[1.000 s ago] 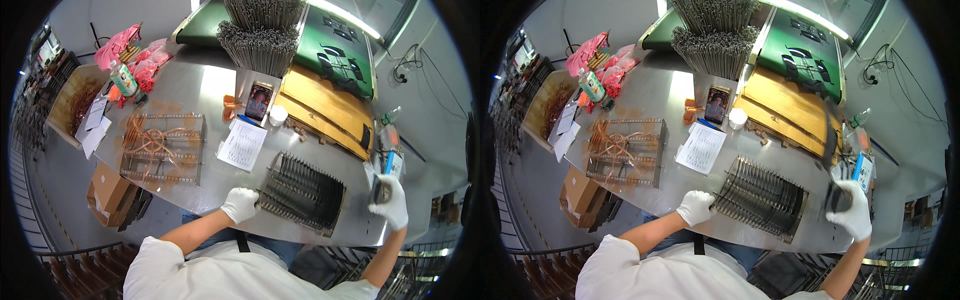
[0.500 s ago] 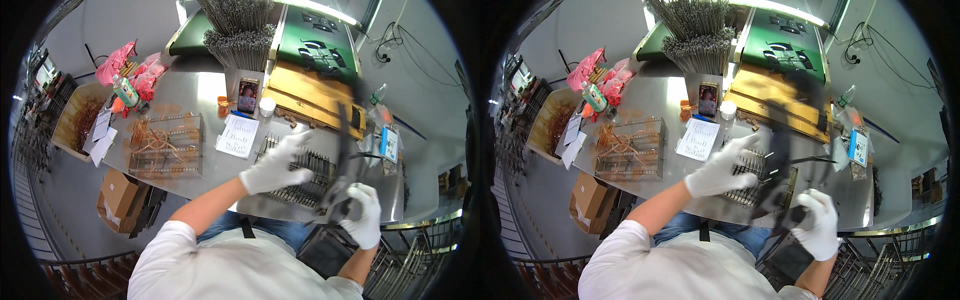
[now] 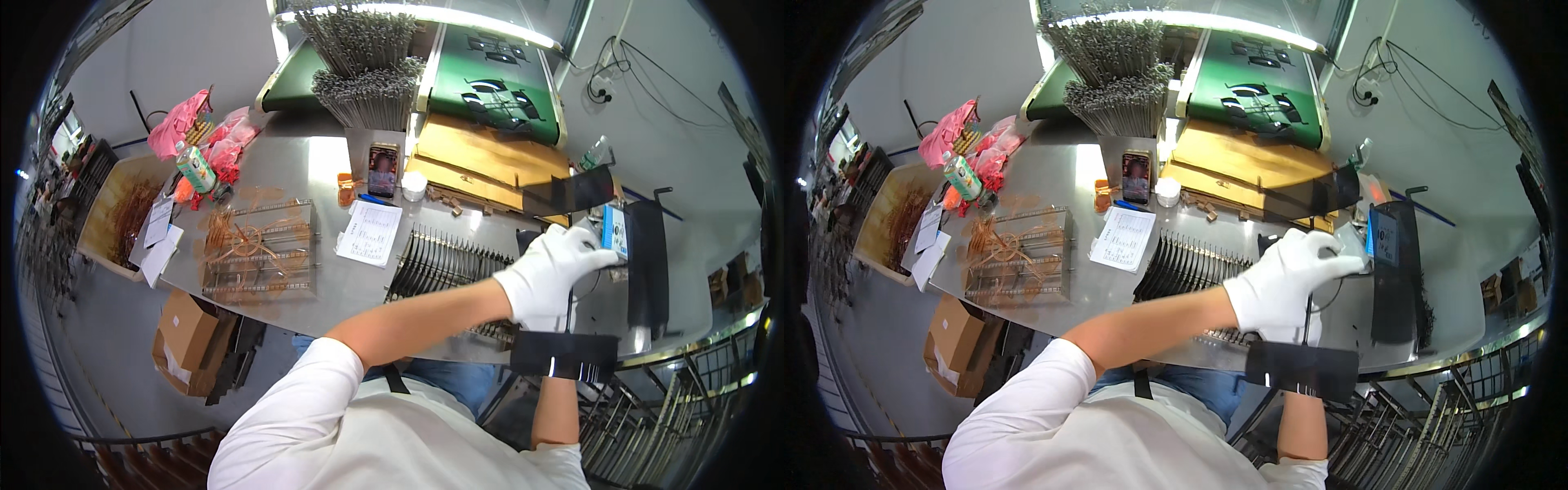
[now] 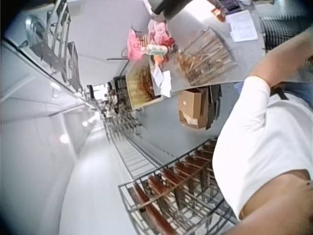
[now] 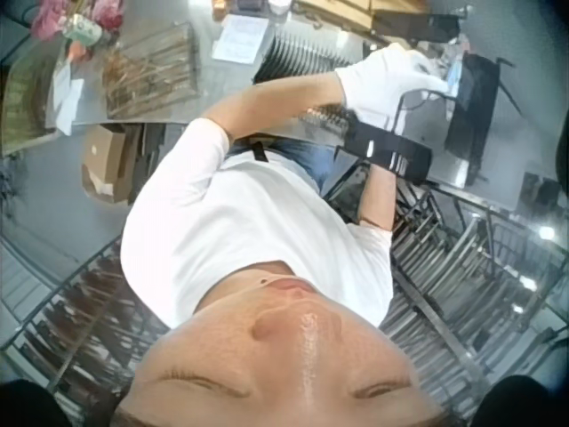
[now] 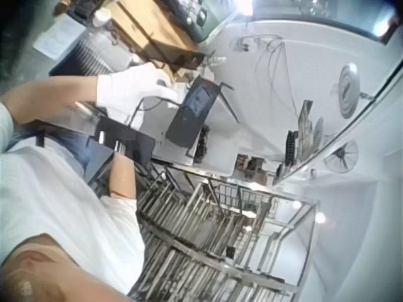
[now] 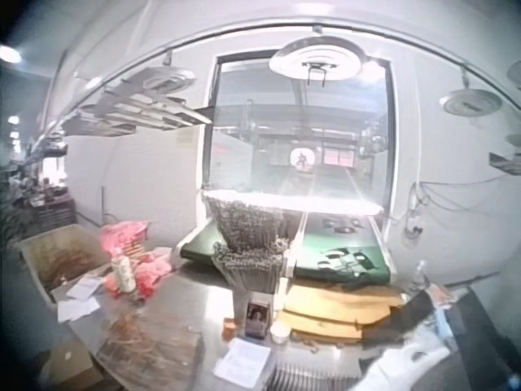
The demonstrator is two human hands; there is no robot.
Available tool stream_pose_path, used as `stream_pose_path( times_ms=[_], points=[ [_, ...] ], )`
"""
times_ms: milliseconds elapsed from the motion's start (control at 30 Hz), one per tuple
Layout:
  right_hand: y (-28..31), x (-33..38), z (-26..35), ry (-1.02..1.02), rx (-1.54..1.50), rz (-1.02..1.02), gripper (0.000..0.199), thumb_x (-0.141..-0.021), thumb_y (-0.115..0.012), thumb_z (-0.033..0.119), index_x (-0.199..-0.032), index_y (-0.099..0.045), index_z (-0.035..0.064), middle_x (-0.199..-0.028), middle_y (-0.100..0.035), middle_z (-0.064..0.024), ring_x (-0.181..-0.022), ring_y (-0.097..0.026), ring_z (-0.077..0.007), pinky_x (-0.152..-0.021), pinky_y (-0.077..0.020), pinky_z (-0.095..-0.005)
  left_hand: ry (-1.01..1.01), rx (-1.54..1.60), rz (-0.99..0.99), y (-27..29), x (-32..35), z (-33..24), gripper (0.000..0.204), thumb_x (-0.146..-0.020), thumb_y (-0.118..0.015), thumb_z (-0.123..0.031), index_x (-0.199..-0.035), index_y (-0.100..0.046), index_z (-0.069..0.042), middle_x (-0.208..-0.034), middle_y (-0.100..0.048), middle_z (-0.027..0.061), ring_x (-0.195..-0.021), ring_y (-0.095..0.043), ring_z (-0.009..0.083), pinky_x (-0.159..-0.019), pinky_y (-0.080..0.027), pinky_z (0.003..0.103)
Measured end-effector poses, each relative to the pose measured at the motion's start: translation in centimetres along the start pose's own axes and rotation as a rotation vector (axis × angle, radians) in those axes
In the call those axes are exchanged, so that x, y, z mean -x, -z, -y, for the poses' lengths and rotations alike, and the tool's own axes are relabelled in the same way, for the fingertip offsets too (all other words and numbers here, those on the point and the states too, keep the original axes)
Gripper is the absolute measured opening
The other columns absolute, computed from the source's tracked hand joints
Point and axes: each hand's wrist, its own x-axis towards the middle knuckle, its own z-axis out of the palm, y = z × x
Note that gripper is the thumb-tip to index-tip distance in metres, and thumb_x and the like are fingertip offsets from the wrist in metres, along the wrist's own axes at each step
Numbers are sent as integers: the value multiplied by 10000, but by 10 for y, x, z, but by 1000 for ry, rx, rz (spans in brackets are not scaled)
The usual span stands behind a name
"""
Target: The person assembles decorative metal frames by attaching black plastic pieces to metal grids and arranging copper-colored wire structures on a workbench. They handle multiple frames and components, placing them on a nearby rack.
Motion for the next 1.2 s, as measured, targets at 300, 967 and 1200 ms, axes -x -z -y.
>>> stream_pose_path(
  times_ms=[300,967,1200],
  points=[
    [22,22,60,-363,-412,-26,599,-1043,-462,291,-1599,-367,90,-797,-621,-74,-560,-598,-143,-538,-500,-285,438,1278,-506,102,52,72,634,-963,-658,-135,-1521,-356,-158,-1370,-550,166,-1163,-618,284,-914,-565,451],
    [-19,-5,13,-616,-308,203,396,-1046,-478,246,-1373,-579,48,-837,-715,-126,-601,-662,-200,-478,-547,-317,447,1232,-343,26,31,103,777,-875,-766,-100,-1553,-391,-162,-1233,-623,114,-1008,-672,212,-866,-582,357],
    [-28,-8,20,-540,-254,136,277,-1046,-516,296,-1143,-620,59,-755,-674,-96,-531,-630,-209,-433,-511,-331,402,1075,-205,38,29,88,958,-765,-814,-83,-1588,-328,-144,-1299,-564,82,-1098,-613,181,-996,-517,362]
  ],
)
